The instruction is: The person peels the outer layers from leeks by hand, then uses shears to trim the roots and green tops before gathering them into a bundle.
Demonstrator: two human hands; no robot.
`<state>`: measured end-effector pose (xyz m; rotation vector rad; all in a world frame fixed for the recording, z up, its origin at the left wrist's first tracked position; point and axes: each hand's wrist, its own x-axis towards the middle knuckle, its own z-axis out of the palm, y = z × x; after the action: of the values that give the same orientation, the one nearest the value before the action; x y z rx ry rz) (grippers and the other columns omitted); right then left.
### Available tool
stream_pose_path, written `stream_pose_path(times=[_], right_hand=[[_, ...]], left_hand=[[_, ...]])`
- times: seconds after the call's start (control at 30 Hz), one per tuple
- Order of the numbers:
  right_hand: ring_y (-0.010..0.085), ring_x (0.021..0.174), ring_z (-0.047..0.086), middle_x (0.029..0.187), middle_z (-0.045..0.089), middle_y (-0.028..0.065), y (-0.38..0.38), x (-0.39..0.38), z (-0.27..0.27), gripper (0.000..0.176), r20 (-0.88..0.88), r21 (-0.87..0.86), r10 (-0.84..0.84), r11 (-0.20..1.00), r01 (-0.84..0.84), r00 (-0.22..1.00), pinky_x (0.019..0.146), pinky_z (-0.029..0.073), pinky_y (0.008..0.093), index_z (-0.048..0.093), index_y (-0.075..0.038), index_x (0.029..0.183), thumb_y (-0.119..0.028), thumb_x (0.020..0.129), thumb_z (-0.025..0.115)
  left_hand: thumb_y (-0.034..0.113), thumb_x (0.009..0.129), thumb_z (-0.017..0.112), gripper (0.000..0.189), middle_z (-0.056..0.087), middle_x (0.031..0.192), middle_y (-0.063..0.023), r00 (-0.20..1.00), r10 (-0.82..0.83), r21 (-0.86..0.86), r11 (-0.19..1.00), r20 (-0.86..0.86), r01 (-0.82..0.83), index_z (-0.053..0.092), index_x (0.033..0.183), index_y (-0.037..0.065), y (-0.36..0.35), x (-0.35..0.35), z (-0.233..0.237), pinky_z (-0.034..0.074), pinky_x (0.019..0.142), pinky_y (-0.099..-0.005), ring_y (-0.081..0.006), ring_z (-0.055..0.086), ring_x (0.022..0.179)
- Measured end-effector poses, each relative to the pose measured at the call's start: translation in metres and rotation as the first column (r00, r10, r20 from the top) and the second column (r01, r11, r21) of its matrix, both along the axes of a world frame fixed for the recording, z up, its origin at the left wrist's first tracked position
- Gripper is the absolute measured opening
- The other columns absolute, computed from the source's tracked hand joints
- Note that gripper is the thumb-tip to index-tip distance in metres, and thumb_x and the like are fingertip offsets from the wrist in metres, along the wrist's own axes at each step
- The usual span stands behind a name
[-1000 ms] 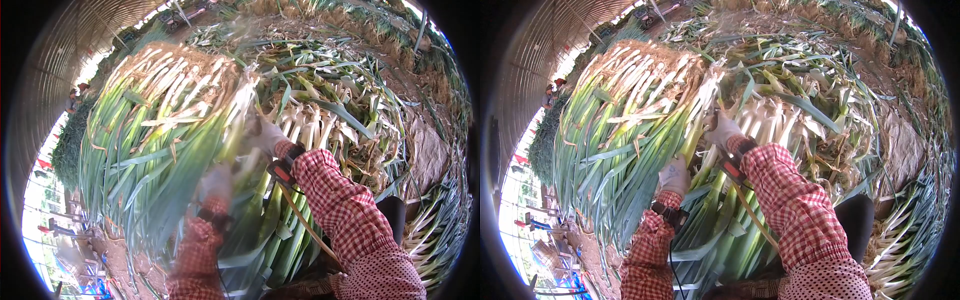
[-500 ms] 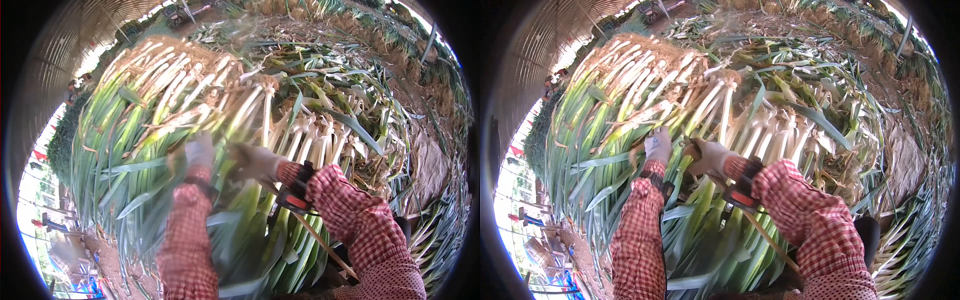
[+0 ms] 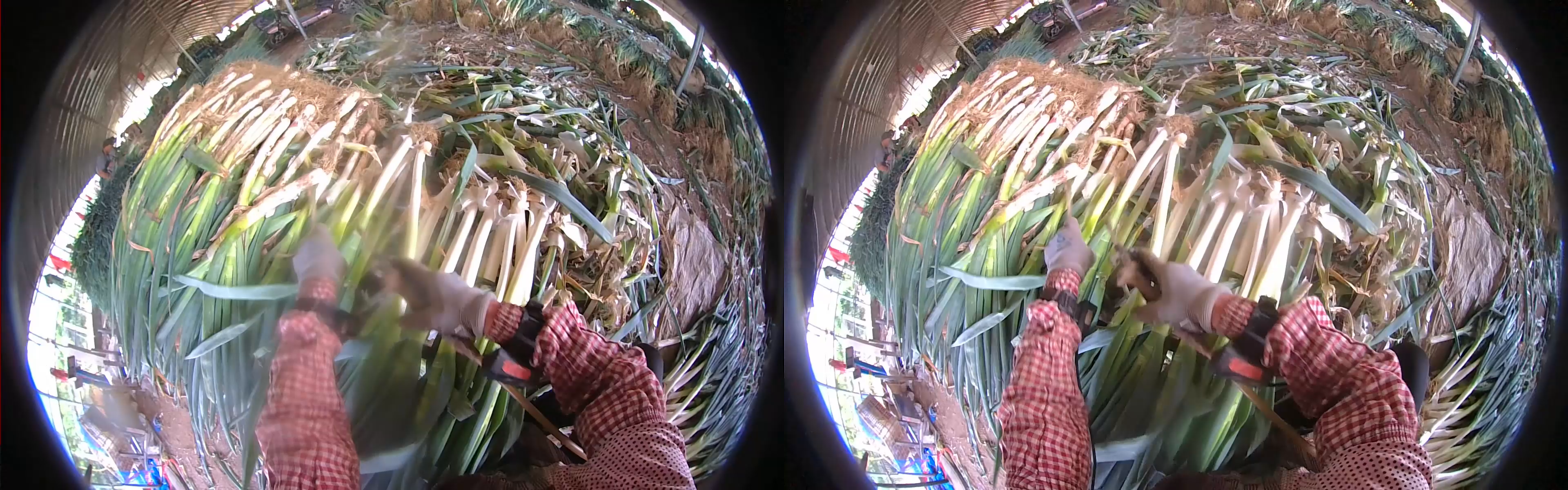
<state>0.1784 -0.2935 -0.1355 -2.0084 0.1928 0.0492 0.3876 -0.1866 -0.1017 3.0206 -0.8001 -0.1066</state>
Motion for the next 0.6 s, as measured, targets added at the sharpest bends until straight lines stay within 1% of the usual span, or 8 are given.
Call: stream_pose_path(times=[0.07, 0.13, 0.23, 0.3, 0.33, 0.43, 0.53, 0.6], right_hand=[[0.0293, 0.124, 0.059, 0.13, 0.062, 0.0176, 0.01, -0.008, -0.01, 0.1, -0.005, 0.023, 0.02, 1.0, -0.02, 1.0, 0.108, 0.046, 0.0386, 0.018, -0.006, 0.158, -0.029, 0.079, 0.075], [0.0278, 0.117, 0.063, 0.125, 0.064, 0.0165, 0.01, -0.017, 0.036, 0.098, -0.194, -0.019, -0.034, 0.999, 0.031, 0.98, 0.104, 0.049, 0.037, 0.024, -0.005, 0.155, -0.032, 0.077, 0.076], [0.0353, 0.107, 0.067, 0.111, 0.069, 0.0234, -0.001, 0.0, 0.02, 0.103, -0.099, -0.067, -0.186, 0.981, 0.18, 0.978, 0.093, 0.052, 0.0393, 0.032, -0.003, 0.153, -0.04, 0.07, 0.081], [0.0361, 0.111, 0.066, 0.119, 0.066, 0.0248, -0.002, 0.011, 0.024, 0.102, -0.092, -0.047, -0.211, 0.977, 0.208, 0.973, 0.095, 0.052, 0.0392, 0.033, -0.003, 0.152, -0.041, 0.07, 0.08], [0.0364, 0.111, 0.066, 0.12, 0.066, 0.0249, -0.005, 0.021, 0.016, 0.101, -0.094, -0.052, -0.231, 0.973, 0.227, 0.968, 0.095, 0.052, 0.0392, 0.033, -0.003, 0.152, -0.041, 0.07, 0.08], [0.0369, 0.113, 0.065, 0.123, 0.064, 0.0253, -0.002, 0.025, 0.005, 0.1, -0.079, -0.05, -0.255, 0.967, 0.252, 0.964, 0.097, 0.051, 0.0393, 0.034, -0.004, 0.151, -0.042, 0.07, 0.08], [0.035, 0.112, 0.065, 0.12, 0.066, 0.0235, 0.003, -0.004, 0.021, 0.099, -0.077, -0.099, -0.182, 0.98, 0.174, 0.98, 0.097, 0.051, 0.0391, 0.034, -0.004, 0.151, -0.039, 0.069, 0.08], [0.035, 0.11, 0.065, 0.117, 0.066, 0.0222, -0.003, -0.012, 0.02, 0.099, -0.057, -0.076, -0.277, 0.959, 0.273, 0.959, 0.097, 0.05, 0.0394, 0.035, -0.004, 0.15, -0.038, 0.069, 0.079]], left_hand=[[0.018, 0.084, 0.072, 0.039, 0.068, 0.112, -0.0218, 1.0, 0.008, -0.01, 1.0, 0.018, -0.008, 0.056, 0.117, 0.007, 0.01, -0.016, -0.007, 0.052, 0.093, -0.0473, -0.0401, 0.066, 0.108], [0.019, 0.083, 0.072, 0.041, 0.068, 0.113, -0.0221, 0.999, -0.016, -0.002, 1.0, -0.044, 0.016, 0.055, 0.118, 0.007, 0.021, -0.044, 0.007, 0.051, 0.093, -0.0478, -0.0407, 0.066, 0.107], [0.026, 0.078, 0.076, 0.051, 0.068, 0.112, -0.0232, 0.993, 0.0, -0.082, 0.997, -0.121, -0.01, 0.053, 0.12, 0.007, 0.04, -0.066, 0.014, 0.051, 0.092, -0.0476, -0.0411, 0.066, 0.107], [0.025, 0.073, 0.078, 0.053, 0.069, 0.109, -0.0236, 0.993, 0.007, -0.14, 0.99, -0.118, -0.023, 0.052, 0.116, 0.007, 0.046, -0.086, 0.019, 0.051, 0.091, -0.0468, -0.0413, 0.066, 0.106], [0.024, 0.072, 0.077, 0.052, 0.07, 0.109, -0.0238, 0.98, 0.038, -0.155, 0.985, -0.195, -0.069, 0.054, 0.115, 0.007, 0.049, -0.087, 0.019, 0.051, 0.091, -0.0456, -0.0413, 0.066, 0.104], [0.021, 0.07, 0.076, 0.051, 0.07, 0.108, -0.0239, 0.964, -0.019, -0.295, 0.953, -0.267, -0.063, 0.056, 0.114, 0.005, 0.068, -0.098, 0.023, 0.051, 0.092, -0.0447, -0.0411, 0.067, 0.104], [0.016, 0.068, 0.075, 0.056, 0.069, 0.109, -0.022, 0.909, -0.109, -0.388, 0.92, -0.402, -0.061, 0.057, 0.119, 0.002, 0.085, -0.095, 0.015, 0.05, 0.092, -0.0394, -0.0324, 0.067, 0.102], [0.013, 0.068, 0.074, 0.056, 0.068, 0.109, -0.0203, 0.866, -0.194, -0.454, 0.89, -0.46, -0.042, 0.057, 0.12, 0.0, 0.092, -0.094, 0.008, 0.05, 0.091, -0.0369, -0.0286, 0.066, 0.101]])
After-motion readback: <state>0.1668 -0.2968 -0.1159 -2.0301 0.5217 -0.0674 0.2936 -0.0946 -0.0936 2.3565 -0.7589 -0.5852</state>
